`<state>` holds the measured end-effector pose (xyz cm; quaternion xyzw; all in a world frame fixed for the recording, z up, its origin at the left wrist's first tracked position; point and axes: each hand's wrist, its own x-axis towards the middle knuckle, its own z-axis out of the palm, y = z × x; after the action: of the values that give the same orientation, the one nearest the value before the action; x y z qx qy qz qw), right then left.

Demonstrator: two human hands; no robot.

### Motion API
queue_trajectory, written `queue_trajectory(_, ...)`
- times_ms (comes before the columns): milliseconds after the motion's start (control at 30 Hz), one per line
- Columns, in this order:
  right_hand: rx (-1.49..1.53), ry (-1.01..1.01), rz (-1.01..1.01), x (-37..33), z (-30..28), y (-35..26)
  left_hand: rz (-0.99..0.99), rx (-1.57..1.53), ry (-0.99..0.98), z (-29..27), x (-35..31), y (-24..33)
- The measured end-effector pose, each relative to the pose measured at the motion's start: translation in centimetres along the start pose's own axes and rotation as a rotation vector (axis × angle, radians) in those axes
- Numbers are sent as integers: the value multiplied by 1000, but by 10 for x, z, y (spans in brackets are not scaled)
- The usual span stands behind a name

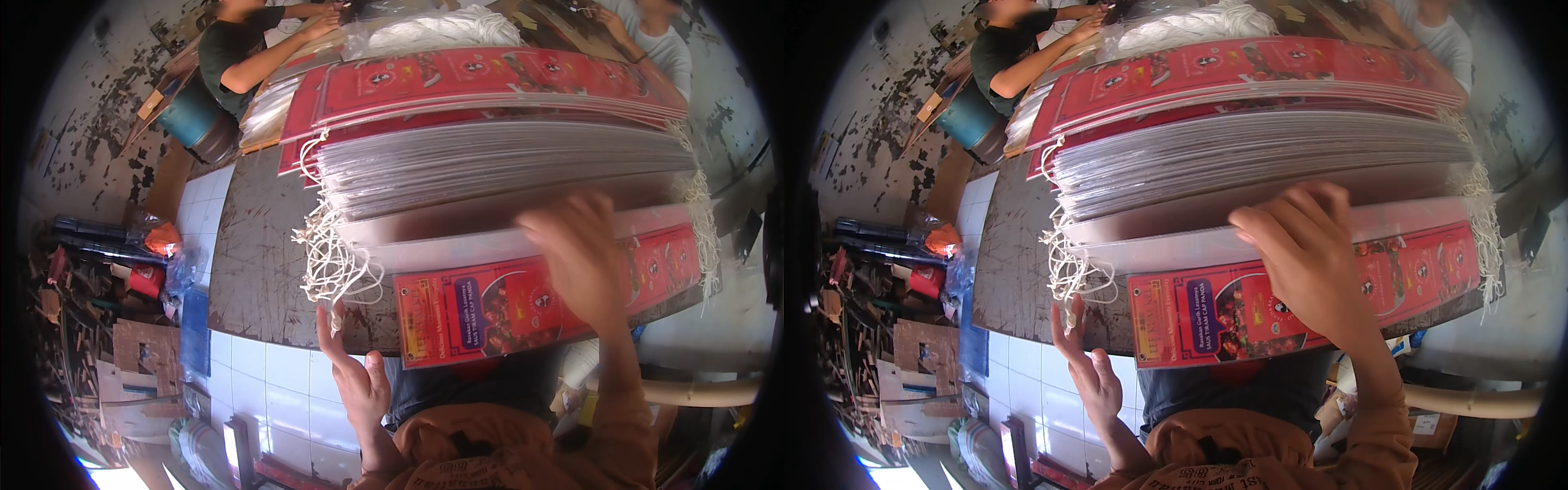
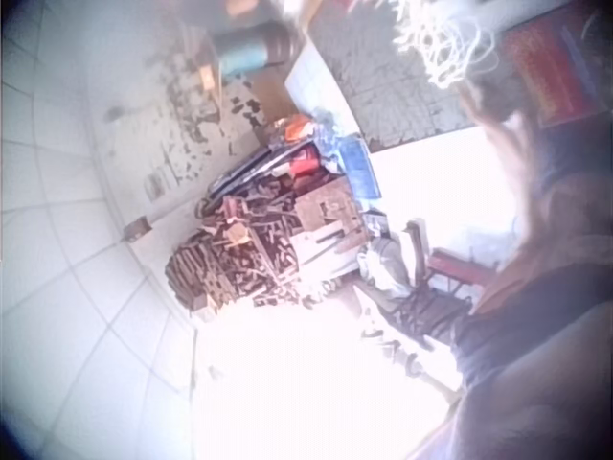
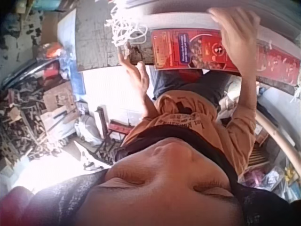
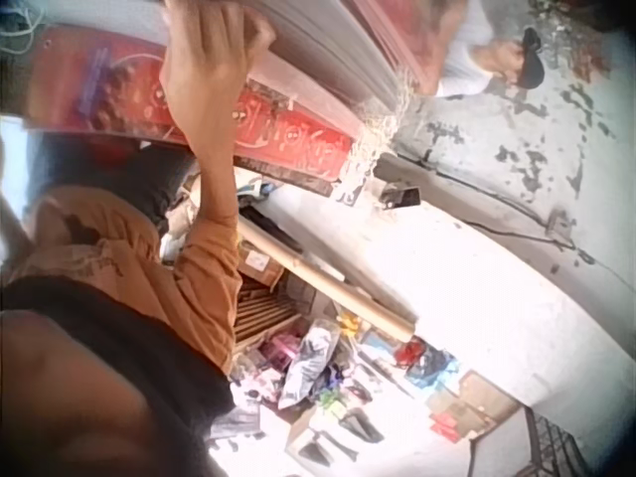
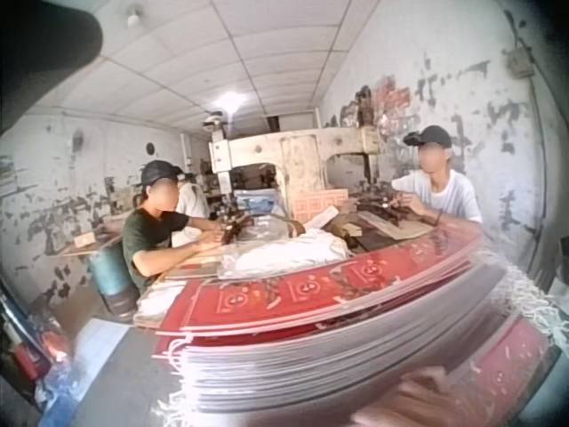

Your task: The person ties white strings through pre-punched holes on the top edge of red rectangular cards. They repeatedly pull the string through, knot it, and move to the next card in a stack.

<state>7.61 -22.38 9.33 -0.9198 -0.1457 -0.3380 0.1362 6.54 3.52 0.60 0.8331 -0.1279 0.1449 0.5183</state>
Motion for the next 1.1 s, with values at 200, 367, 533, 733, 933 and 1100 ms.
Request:
queue_trajectory(200, 106, -173, -48, 13, 15, 7, 63, 120, -24, 3, -2, 1)
queue_trajectory(367, 14, -126, -68, 6, 19, 10, 27, 181, -17, 8, -1, 7)
queue_trajectory(533, -226, -16, 53, -19, 4, -9, 55, 211, 42, 10, -4, 1)
queue_trajectory(733, 124, 415, 328, -97, 7, -33, 77, 278, 163, 13, -8, 5)
queue_trajectory(933, -92, 667, 749, -140, -6, -21, -78, 112, 106, 20, -19, 7)
queue_trajectory(1100, -545, 850, 643, -153, -83, 50, -36, 240, -34, 18, -17, 9)
